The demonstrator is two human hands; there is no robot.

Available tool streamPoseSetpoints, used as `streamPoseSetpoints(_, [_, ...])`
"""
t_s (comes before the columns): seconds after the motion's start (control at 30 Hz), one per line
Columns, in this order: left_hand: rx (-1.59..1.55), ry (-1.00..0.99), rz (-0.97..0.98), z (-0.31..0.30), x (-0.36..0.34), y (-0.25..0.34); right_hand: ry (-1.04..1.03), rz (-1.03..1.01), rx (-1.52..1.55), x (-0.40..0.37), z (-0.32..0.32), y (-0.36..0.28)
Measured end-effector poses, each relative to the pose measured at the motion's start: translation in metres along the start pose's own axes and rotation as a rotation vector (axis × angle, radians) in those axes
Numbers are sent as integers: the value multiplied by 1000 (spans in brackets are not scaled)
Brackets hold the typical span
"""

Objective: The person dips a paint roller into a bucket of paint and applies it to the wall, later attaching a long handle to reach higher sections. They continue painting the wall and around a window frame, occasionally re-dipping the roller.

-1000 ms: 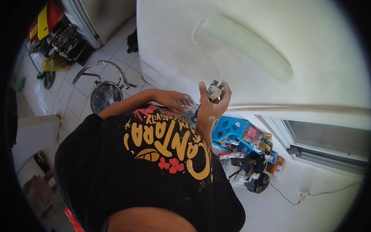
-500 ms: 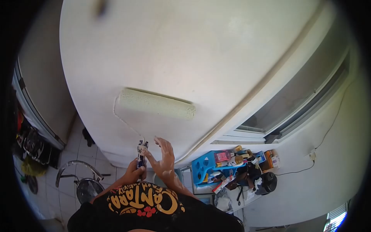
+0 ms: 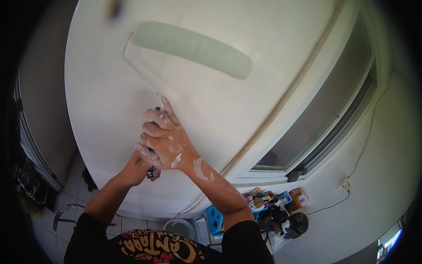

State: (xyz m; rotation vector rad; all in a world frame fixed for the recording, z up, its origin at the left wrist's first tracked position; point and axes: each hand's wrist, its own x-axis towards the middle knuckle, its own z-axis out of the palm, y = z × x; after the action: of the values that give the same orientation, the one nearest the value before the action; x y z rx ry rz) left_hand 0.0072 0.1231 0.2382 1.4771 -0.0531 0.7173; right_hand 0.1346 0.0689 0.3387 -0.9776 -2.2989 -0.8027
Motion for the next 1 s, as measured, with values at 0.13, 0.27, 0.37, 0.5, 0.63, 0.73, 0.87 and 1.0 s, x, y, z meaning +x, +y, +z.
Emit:
streamPoseSetpoints(0.13, [-50,116,19,5,41,64,62,-29,-90,50,-37,28])
streamPoseSetpoints(0.27, [-71,40,33,-8,83,108,128,2,-203,93,-65,48])
streamPoseSetpoints(0.37, [-49,-4,77,-5,96,153,185,3,-183,121,-87,60])
streamPoseSetpoints(0.5, [-198,-57,49,26,112,182,501,504,-97,132,-112,16])
streamPoseSetpoints(0.63, [-378,-5,26,63,96,172,488,716,125,121,-118,-5])
streamPoseSetpoints(0.73, [-563,6,9,66,84,140,289,892,380,103,-106,-2])
streamPoseSetpoints(0.87, [-939,-207,-92,51,50,74,295,1017,398,73,-85,-24])
streamPoseSetpoints(1.0, [-469,-194,-169,11,-27,-34,318,1061,20,3,-33,-20])
